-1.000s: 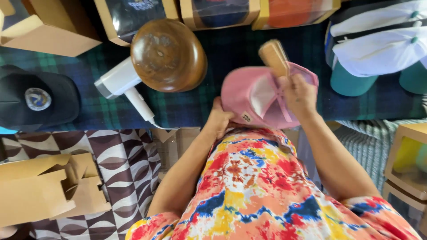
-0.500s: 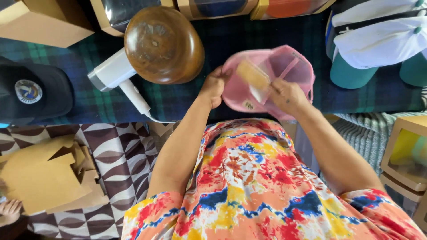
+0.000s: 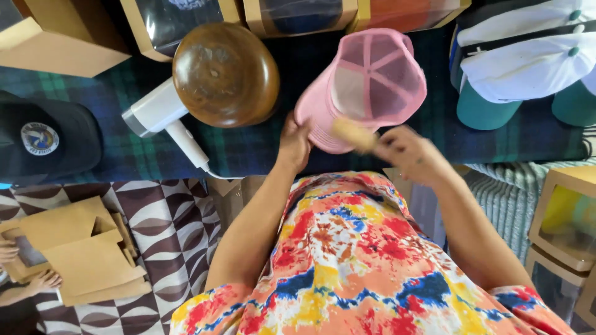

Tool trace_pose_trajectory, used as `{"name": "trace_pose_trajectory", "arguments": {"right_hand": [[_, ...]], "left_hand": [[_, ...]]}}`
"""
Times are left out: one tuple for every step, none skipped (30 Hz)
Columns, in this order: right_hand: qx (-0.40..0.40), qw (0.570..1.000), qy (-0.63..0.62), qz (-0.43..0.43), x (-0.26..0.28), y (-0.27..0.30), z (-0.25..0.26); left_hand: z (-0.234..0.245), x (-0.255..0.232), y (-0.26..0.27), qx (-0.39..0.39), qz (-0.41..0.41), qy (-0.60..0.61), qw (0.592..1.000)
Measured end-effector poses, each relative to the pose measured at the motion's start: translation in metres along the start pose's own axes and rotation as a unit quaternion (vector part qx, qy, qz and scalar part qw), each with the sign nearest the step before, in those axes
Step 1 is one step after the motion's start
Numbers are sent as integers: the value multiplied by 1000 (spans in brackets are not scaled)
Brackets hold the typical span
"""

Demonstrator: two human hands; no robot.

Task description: Cleaning and steaming a pink mesh cap using a brush and a handheld steamer.

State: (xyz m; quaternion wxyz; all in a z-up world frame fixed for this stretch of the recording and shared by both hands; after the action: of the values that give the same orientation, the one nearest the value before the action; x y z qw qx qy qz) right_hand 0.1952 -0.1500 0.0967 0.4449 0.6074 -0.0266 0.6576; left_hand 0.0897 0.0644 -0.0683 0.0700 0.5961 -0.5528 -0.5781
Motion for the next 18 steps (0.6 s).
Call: {"name": "trace_pose_trajectory", "arguments": {"right_hand": [[-1,1000,-1,1,-21,-7,-4],[-73,997,-17,12,-42,-14,4],[-149,988,-29,20,-64,-13,16],[-154,988,-28,16,-59,-15,0],[-120,993,12,0,-54,-23,-23],[-85,995,53,-16,-49,-30,-47],[-83,995,51,-15,-65,-36,-47],[-65,990,125,7,-75,-42,-49],[-52,978,200,34,-85,-53,-48],[-55,977,200,39,-123,-58,-25],[-145,928,334,79,-149,-58,9],[-231,851,457,117,-174,-55,39],[-231,851,458,115,-155,-45,35],[-238,872,419,85,-141,-35,36],[-245,892,376,61,-123,-34,34],[-245,891,376,66,-89,-36,10],[-181,938,291,56,-66,-36,-22],[-115,972,202,45,-42,-35,-55]], "left_hand": [[15,11,2,0,0,-2,1000],[29,26,3,0,19,-57,998],[38,45,5,4,43,-112,993],[31,49,10,10,47,-113,992],[27,47,13,4,33,-147,989],[24,45,17,-2,18,-180,984],[30,37,17,-5,18,-180,983],[41,27,19,-42,4,-255,966],[46,13,15,-75,-16,-326,942],[41,7,27,-74,-22,-325,942],[37,5,40,-69,-12,-352,933],[33,3,53,-64,-2,-378,923],[32,3,55,-62,0,-378,924],[31,3,57,-59,-2,-404,913],[31,-4,55,-62,-9,-428,902],[27,-9,54,-64,-13,-427,902],[22,-12,58,-62,-27,-421,904],[16,-15,62,-60,-41,-416,906]]}}
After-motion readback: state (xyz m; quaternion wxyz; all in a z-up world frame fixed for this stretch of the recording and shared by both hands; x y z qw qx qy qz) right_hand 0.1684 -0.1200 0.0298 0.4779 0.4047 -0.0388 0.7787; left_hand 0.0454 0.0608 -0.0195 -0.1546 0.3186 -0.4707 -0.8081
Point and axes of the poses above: each hand's wrist, its own y-axis away from the middle knuckle, its own z-axis out of the back of the hand, x = y × z, the point moved 8 cm from there along -y, towards the middle knuckle, and after that the axes turned 5 degrees about z, right-handed, at the moved point
